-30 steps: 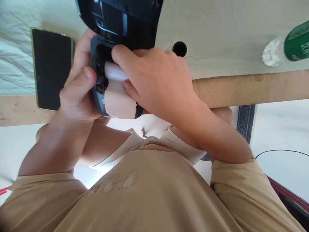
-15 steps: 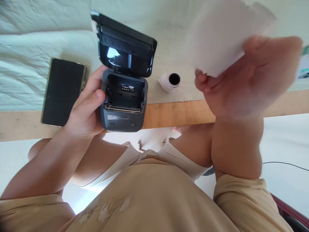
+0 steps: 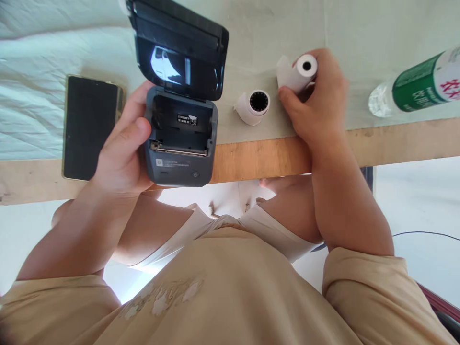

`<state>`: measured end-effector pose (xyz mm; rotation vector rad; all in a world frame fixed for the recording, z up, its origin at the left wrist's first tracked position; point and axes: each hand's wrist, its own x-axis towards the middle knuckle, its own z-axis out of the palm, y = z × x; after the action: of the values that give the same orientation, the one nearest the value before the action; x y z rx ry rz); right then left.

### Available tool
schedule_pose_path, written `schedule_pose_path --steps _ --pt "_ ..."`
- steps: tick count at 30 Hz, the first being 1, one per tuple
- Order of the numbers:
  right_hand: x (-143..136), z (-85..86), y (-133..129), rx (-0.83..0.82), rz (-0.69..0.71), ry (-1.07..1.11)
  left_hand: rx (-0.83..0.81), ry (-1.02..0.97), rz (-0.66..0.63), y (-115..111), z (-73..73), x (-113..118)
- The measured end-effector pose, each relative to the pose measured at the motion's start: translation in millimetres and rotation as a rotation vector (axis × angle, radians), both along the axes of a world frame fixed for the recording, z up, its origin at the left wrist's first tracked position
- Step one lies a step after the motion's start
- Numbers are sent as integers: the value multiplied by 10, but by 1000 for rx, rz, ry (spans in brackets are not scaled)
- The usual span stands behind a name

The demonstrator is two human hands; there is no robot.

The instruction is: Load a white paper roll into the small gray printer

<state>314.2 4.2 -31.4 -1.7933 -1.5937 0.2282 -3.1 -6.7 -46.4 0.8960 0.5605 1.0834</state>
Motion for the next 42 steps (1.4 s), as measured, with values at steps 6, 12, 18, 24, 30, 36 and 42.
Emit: schedule_pose_path --steps 6,12,18,24,30,36,42 --pt "-128 132 -109 257 50 32 -74 -7 1 -44 109 27" --pt "-455 224 -298 242 344 -76 -22 -28 -65 -21 80 8" --pt "-634 -21 -286 -18 324 -137 -38 -26 -16 -17 35 23" --pt "-636 84 -280 -25 357 -78 -11 -22 3 -6 18 23" --pt "-666 283 -211 -124 405 667 -39 56 -43 -12 49 -9" --pt "-882 516 -190 -183 235 786 -34 108 -6 1 22 -14" --pt "-1049 578 -364 127 515 158 -54 85 20 -22 81 16"
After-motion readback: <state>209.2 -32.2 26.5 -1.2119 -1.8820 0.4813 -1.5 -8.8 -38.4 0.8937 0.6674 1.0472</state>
